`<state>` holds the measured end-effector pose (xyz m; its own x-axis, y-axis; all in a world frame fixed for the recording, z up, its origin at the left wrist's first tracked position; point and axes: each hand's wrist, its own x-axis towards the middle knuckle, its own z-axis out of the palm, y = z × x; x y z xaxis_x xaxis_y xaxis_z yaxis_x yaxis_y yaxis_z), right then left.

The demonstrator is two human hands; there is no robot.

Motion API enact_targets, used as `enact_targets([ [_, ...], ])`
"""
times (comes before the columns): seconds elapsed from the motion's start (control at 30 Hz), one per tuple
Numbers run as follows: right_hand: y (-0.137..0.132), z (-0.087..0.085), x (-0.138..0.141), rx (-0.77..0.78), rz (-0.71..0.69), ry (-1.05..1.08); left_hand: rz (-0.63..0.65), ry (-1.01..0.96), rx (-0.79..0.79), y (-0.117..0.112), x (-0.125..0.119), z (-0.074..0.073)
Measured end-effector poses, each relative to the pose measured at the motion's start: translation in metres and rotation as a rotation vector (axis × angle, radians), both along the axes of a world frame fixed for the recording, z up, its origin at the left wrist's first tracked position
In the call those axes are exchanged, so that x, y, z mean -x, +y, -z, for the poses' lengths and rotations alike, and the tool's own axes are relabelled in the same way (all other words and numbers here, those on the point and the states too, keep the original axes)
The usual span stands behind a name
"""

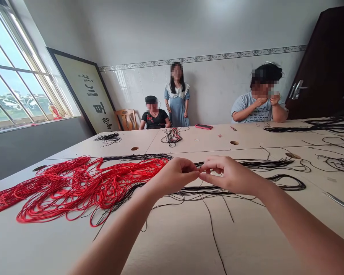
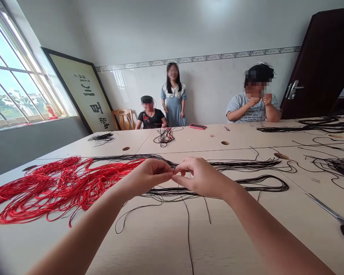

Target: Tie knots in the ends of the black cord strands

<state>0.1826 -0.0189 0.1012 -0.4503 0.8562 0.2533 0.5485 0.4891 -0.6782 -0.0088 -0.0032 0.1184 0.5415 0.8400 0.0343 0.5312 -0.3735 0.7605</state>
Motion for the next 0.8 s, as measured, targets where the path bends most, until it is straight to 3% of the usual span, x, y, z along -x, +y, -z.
enact_targets([
  [0.23,0.002,0.002,0.001,-0.018,-0.014,-0.012,-0.005,-0.045,0.047,0.006,0.001,0.004],
  [0.6,-0.001,0.004,0.004,-0.266,-0.086,-0.146,0.001,-0.028,0.186,0.011,0.005,0.006],
  [0.8,0.000,0.006,0.005,-0.304,-0.036,-0.225,-0.028,-0.031,0.192,0.012,0.003,0.009],
])
